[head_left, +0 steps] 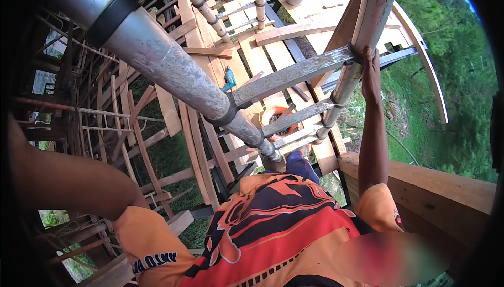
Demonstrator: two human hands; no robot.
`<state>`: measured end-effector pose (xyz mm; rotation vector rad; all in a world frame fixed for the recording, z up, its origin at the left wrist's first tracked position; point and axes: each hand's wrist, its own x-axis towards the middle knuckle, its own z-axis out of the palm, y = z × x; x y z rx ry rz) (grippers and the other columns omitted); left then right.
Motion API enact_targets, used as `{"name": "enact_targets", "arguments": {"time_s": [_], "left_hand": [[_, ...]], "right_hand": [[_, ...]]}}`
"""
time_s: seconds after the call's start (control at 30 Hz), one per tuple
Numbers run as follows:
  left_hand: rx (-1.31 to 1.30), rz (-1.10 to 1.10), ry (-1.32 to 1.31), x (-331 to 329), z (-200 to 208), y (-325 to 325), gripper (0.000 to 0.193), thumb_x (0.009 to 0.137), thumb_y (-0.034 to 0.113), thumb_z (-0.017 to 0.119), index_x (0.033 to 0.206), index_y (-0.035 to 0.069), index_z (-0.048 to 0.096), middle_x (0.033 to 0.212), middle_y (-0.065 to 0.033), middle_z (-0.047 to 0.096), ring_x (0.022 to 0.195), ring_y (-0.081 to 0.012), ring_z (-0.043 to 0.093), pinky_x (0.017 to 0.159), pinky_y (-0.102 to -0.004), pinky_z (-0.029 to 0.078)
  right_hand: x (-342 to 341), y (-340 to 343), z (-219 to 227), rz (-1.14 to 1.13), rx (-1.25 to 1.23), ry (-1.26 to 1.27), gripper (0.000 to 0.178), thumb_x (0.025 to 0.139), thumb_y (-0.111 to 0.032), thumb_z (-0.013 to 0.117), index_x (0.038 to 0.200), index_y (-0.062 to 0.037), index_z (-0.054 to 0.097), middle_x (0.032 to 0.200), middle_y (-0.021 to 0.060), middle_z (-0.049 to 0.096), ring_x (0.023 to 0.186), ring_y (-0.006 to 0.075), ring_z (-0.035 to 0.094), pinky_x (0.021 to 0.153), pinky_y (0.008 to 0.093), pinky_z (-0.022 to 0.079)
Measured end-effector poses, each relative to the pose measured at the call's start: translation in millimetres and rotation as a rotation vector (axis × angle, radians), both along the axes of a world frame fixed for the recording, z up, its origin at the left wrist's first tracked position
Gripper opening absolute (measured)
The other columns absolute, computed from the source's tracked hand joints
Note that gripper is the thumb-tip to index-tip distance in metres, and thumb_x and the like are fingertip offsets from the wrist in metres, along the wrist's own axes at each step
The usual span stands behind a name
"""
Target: The person measures and marks curved wooden panels on a roof structure using a square and pencil, then positions and secures the panels with metal brackets. The person works on scaffolding and uses hand tools to align and fasten the panels.
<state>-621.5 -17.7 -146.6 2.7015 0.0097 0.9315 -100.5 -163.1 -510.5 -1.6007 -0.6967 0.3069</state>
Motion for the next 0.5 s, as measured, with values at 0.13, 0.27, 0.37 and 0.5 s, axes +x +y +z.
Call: {"name": "enact_targets", "arguments": {"time_s": [0.13,0.27,0.37,0.5], "left_hand": [[-0.548,0.139,-0.29,-73,-115,0,0.061,0.097,0.04,0.068,0.136,-0.006,0.053,0.134,-0.0238,0.061,0.129,-0.0345,0.057,0.115,-0.0484,0.041],[-1.166,0.691,-0.59,-124,-306,-20,0.061,0.096,0.036,0.071,0.135,-0.007,0.055,0.133,-0.0214,0.063,0.124,-0.0286,0.062,0.112,-0.0402,0.045],[-1.213,1.33,0.012,-208,-448,-91,0.063,0.091,0.036,0.076,0.134,-0.005,0.057,0.13,-0.0229,0.066,0.121,-0.0306,0.064,0.105,-0.0368,0.049],[-1.281,1.048,1.138,-269,-538,-202,0.075,0.084,0.043,0.078,0.139,-0.003,0.057,0.131,-0.0246,0.065,0.122,-0.036,0.064,0.103,-0.0422,0.051]], "right_hand": [[13,16,-25,-0.054,0.134,-0.174,0.051,0.109,-0.049,0.041,0.12,-0.0008,0.054,0.106,0.0082,0.064,0.091,0.0141,0.06,0.084,0.0316,0.048],[-2,14,-9,-0.122,0.189,-0.097,0.054,0.11,-0.048,0.035,0.127,0.0,0.052,0.115,0.0124,0.065,0.102,0.0184,0.059,0.092,0.0342,0.046],[-17,21,-13,-0.13,0.172,0.022,0.061,0.11,-0.047,0.03,0.14,0.0022,0.05,0.131,0.0184,0.067,0.119,0.0246,0.062,0.105,0.0375,0.046],[7,9,-22,-0.066,0.073,0.031,0.07,0.11,-0.05,0.024,0.134,0.0029,0.064,0.13,0.0139,0.068,0.122,0.0241,0.06,0.108,0.0371,0.042]]}}
